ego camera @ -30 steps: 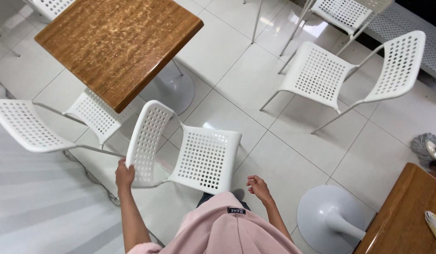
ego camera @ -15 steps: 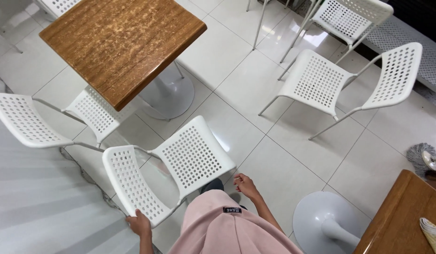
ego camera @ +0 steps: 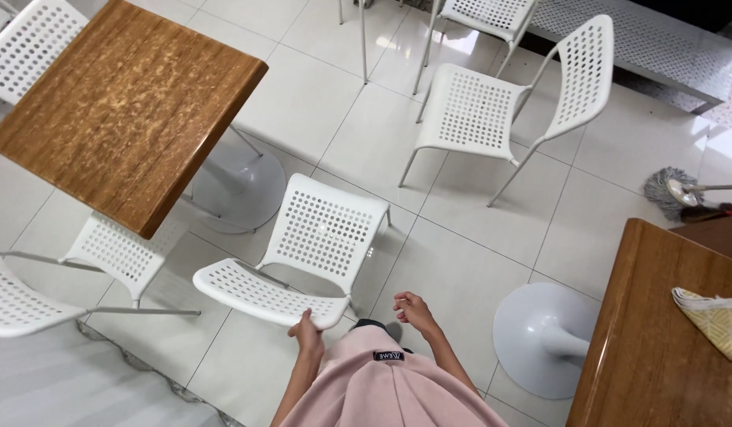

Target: Wipe down white plastic chairs with a cleaning cloth and then arrange them around a table in a seating area.

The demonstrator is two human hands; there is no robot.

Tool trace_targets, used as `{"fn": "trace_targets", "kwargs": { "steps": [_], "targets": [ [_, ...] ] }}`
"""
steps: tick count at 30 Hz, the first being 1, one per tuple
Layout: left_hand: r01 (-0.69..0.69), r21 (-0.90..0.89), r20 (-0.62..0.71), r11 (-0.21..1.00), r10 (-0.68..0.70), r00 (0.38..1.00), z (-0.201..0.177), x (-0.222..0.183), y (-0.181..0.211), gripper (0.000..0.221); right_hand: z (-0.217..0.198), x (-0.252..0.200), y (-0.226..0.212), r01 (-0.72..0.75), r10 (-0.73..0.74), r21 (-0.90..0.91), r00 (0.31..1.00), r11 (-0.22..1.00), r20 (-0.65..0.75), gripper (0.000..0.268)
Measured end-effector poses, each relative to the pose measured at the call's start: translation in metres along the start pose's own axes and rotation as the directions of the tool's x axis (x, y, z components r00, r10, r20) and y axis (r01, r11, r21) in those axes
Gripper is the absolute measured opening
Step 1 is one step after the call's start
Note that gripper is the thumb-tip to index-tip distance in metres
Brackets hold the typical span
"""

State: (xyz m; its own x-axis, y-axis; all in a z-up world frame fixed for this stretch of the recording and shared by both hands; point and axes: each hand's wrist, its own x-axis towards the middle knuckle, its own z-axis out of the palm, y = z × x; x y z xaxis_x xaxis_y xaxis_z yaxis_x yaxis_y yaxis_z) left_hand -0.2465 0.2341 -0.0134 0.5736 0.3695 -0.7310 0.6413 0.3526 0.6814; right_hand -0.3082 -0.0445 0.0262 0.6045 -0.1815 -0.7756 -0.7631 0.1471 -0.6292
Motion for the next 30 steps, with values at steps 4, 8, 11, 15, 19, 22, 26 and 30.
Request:
{"fn": "trace_targets", "kwargs": {
  "steps": [4,8,11,15,19,22,26,30],
  "targets": [
    [0.164,-0.081,0.274,0.983,-0.136,0.952,0.053,-0.036,-0.005,0.068,0.007,0.028,0.029,0.022,-0.022,-0.016,1.000,1.000,0.003,0.032],
    [0.322,-0.023,0.537,0.946,-0.260,0.802,0.092,-0.085,0.020,0.069,0.014,0.033,0.028,0.000,0.000,0.115,1.000,0.993,0.000,0.041],
    [0.257,0.211,0.643,0.943,-0.332,0.690,0.077,-0.045,-0.008,0.063,0.017,0.032,0.018,-0.027,0.025,0.180,1.000,0.983,0.012,0.054],
    [-0.057,0.491,0.642,0.869,-0.317,0.698,0.020,0.022,-0.013,0.066,0.015,0.041,0.016,-0.043,0.040,0.232,0.999,0.972,0.020,0.061],
    [0.386,0.012,0.328,0.922,-0.368,0.870,-0.043,0.116,0.014,0.057,0.009,0.075,0.032,-0.113,0.094,0.322,0.993,0.940,0.075,0.054],
    [0.410,-0.284,0.228,0.867,-0.355,0.907,-0.065,0.146,0.056,0.078,0.010,0.074,0.015,-0.211,0.171,0.461,0.977,0.862,0.126,0.051],
    [0.405,-0.098,0.333,0.909,-0.354,0.874,-0.036,0.129,0.120,0.107,0.007,0.098,0.010,-0.300,0.246,0.612,0.954,0.732,0.173,0.065],
    [0.424,-0.190,0.364,0.885,-0.338,0.868,-0.039,0.191,0.108,0.068,0.006,0.135,0.017,-0.310,0.325,0.574,0.942,0.758,0.080,0.070]
  ]
}}
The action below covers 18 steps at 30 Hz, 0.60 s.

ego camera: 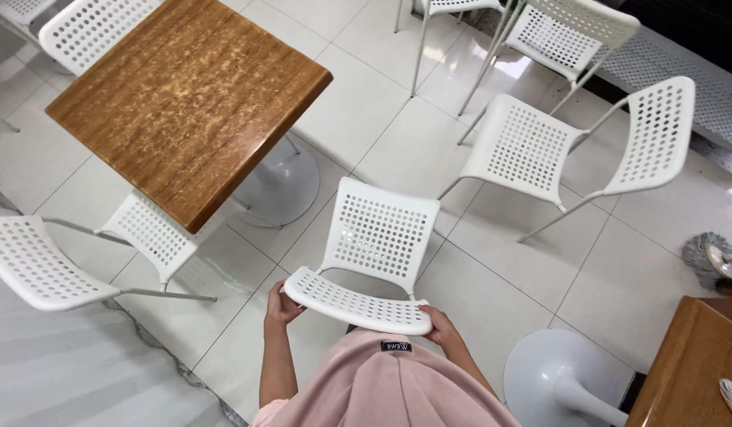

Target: Wipe down white plastic chairs with a cleaning cloth and then arrange them around a table in a seating area.

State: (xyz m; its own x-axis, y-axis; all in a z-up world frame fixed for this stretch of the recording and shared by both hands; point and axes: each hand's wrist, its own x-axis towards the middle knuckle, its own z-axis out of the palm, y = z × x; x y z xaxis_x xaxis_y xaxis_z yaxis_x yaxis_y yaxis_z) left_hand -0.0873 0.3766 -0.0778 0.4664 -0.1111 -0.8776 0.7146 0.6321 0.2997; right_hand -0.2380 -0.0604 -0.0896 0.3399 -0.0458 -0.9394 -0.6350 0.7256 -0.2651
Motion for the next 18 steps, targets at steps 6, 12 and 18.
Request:
{"fn": "trace_targets", "kwargs": {
  "steps": [6,12,18],
  "targets": [
    [0.036,0.283,-0.014,0.958,-0.034,0.999,0.014,0.019,0.012,0.075,-0.029,0.036,0.006,0.029,-0.076,-0.287,0.985,0.958,-0.153,0.076],
    [-0.087,0.435,-0.025,0.896,0.108,0.994,0.008,0.042,-0.011,0.058,-0.040,0.035,-0.006,0.019,-0.122,-0.436,0.970,0.900,-0.209,0.086],
    [-0.165,0.308,-0.042,0.937,0.187,0.982,0.000,0.011,-0.028,0.066,0.002,-0.003,-0.046,0.065,-0.165,-0.389,0.960,0.919,-0.228,0.085]
  ]
}}
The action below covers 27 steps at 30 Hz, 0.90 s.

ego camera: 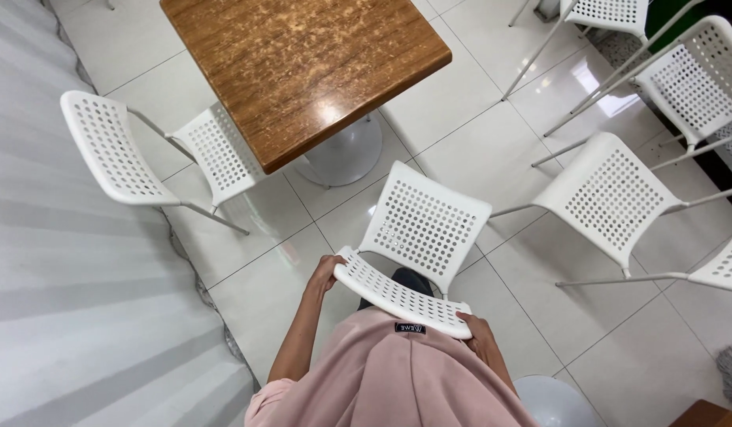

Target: Wipe down white plastic chairs with a cleaning cloth and then arrange them around a table in a seating area.

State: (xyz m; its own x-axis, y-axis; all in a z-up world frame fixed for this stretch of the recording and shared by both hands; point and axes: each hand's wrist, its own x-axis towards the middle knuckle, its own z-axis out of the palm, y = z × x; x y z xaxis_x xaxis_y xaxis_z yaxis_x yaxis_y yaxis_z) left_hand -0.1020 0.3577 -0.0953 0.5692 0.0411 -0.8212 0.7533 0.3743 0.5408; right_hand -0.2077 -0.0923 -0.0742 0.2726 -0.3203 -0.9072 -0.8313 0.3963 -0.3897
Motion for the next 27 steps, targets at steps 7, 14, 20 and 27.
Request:
{"fn": "trace_targets", "kwargs": {
  "steps": [7,14,20,27],
  "targets": [
    [-0.080,-0.226,-0.102,0.971,0.058,0.993,-0.008,-0.050,-0.001,0.035,0.039,-0.074,-0.086,0.093,-0.084,-0.276,0.995,0.957,0.045,0.044],
    [-0.109,-0.391,-0.188,0.914,0.037,0.981,-0.025,-0.025,-0.027,0.057,0.069,-0.019,-0.157,0.197,-0.145,-0.411,0.977,0.890,0.154,0.060],
    [-0.177,-0.485,-0.296,0.857,0.030,0.955,0.017,-0.038,0.022,0.048,0.127,0.019,-0.256,0.302,-0.166,-0.536,0.943,0.788,0.288,0.050],
    [-0.269,-0.553,-0.409,0.788,0.024,0.912,0.051,-0.028,0.053,0.043,0.201,0.052,-0.346,0.356,-0.130,-0.672,0.923,0.650,0.363,0.050]
  ]
}}
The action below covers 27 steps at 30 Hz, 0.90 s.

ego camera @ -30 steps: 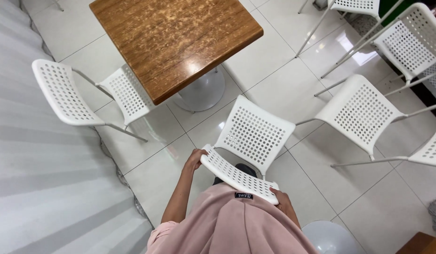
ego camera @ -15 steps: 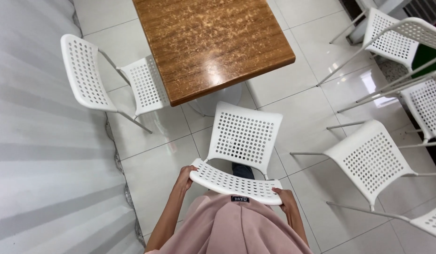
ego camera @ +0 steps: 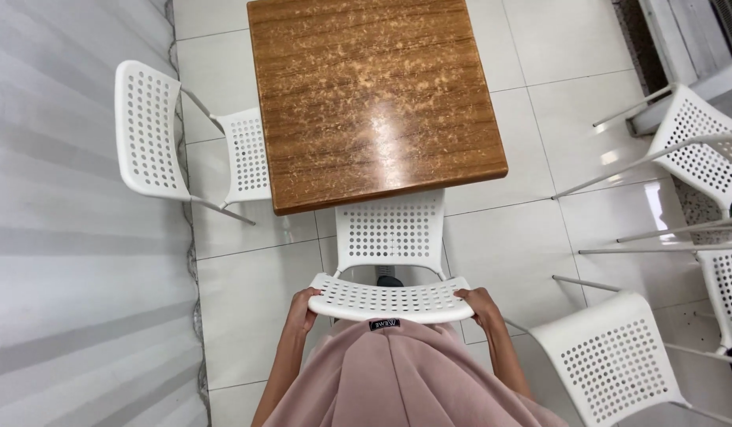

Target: Wipe down white plastic chairs with a cleaning cloth and then arrange them around a table in a seating area.

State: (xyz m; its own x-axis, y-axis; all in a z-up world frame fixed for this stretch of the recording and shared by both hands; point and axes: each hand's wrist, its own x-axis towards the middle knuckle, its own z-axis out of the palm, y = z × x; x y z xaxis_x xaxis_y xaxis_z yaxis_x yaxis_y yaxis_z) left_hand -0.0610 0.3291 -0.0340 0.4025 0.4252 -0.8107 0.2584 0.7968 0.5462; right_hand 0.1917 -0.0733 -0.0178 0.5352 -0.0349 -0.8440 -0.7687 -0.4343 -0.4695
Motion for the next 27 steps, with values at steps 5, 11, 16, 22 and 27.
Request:
{"fn": "trace_targets", "kwargs": {
  "steps": [5,11,16,22,27],
  "targets": [
    [-0.018,-0.117,-0.015,0.993,0.017,1.000,0.027,-0.008,0.004,0.029,-0.006,0.043,-0.059,0.054,-0.038,-0.142,0.993,0.988,0.115,0.056],
    [-0.022,-0.211,-0.037,0.977,0.015,0.999,0.058,0.011,0.003,0.029,-0.005,0.076,-0.107,0.056,-0.034,-0.177,0.992,0.983,0.125,0.060],
    [-0.011,-0.206,-0.003,0.979,0.010,1.000,0.059,0.045,-0.002,0.033,-0.003,0.105,-0.119,0.046,-0.024,-0.164,0.990,0.985,0.136,0.054],
    [0.012,-0.176,0.002,0.984,-0.011,1.000,0.080,0.044,-0.012,0.043,-0.022,0.113,-0.125,0.034,-0.011,-0.157,0.990,0.987,0.140,0.054],
    [0.029,-0.184,-0.011,0.983,-0.031,0.999,0.078,0.043,-0.034,0.046,-0.033,0.127,-0.119,0.035,-0.010,-0.194,0.992,0.980,0.129,0.050]
  ]
}}
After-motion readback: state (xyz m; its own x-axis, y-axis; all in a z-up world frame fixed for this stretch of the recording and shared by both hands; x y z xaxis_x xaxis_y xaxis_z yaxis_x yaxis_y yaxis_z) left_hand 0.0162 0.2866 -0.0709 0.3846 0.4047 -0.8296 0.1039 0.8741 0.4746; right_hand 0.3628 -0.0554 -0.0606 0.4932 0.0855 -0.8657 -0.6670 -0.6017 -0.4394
